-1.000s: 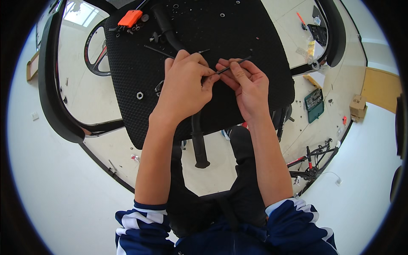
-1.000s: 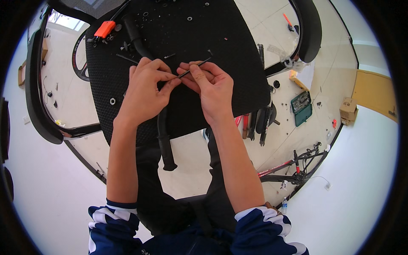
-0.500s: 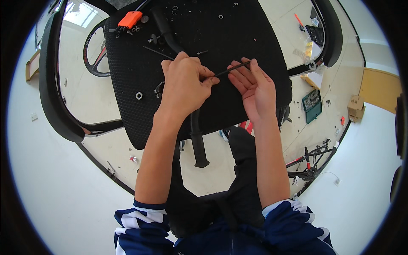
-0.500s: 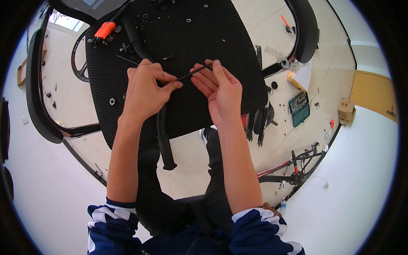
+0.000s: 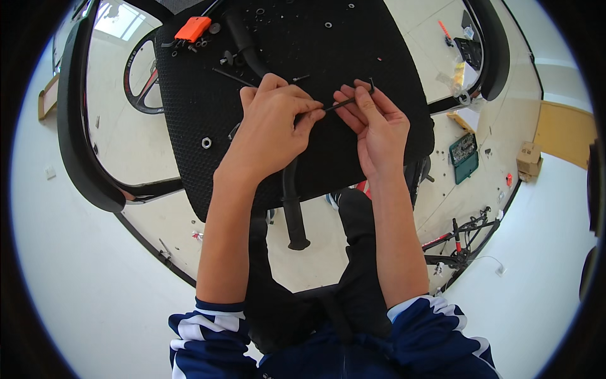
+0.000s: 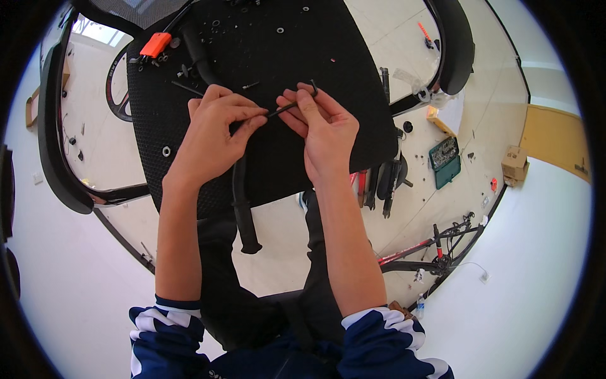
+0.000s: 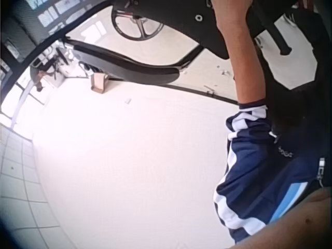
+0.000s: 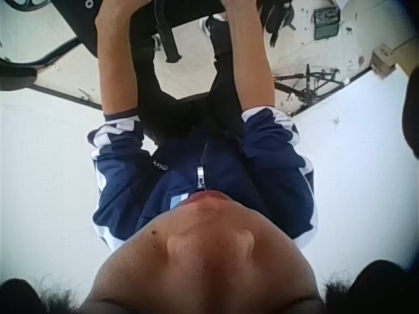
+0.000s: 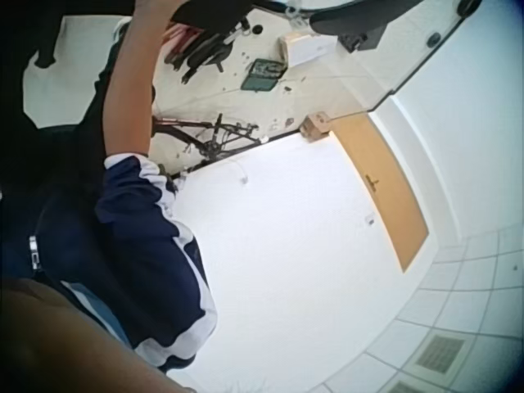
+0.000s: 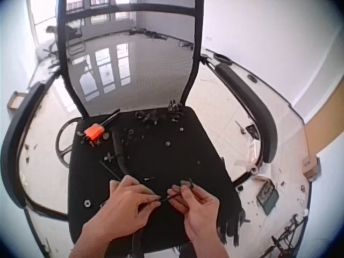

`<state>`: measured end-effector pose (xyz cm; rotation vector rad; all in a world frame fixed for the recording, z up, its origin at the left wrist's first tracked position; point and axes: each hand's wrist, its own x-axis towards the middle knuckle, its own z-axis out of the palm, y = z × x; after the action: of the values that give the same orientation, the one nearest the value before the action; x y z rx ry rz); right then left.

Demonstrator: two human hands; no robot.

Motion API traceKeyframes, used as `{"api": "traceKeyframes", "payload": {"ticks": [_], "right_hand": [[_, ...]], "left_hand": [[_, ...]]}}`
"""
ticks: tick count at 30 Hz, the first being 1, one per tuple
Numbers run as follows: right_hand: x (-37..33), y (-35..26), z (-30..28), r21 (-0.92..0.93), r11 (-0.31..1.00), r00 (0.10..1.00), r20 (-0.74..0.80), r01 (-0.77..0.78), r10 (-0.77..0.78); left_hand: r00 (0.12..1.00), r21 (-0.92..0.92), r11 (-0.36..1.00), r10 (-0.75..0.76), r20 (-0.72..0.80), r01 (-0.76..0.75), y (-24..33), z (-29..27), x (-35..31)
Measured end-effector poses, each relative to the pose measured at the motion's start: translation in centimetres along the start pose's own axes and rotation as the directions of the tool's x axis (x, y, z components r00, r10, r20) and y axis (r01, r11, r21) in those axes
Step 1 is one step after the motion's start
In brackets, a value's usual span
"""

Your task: The person assembles a bicycle handlebar stem by inserting and tightening multiple bolts with an Allen key. They repeatedly adjust the stem and tighten bolts to secure the assembly.

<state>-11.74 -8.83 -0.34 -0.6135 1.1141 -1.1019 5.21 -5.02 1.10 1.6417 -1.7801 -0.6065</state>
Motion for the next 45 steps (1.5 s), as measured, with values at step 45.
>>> {"api": "traceKeyframes", "payload": {"ticks": [45], "right_hand": [[0.0, 1.2, 2.1, 0.21, 0.974, 0.995, 0.069, -0.088, 0.075]], "left_hand": [[0.998, 0.166, 0.986, 0.006, -0.057, 0.004, -0.5, -1.3, -0.8]]}}
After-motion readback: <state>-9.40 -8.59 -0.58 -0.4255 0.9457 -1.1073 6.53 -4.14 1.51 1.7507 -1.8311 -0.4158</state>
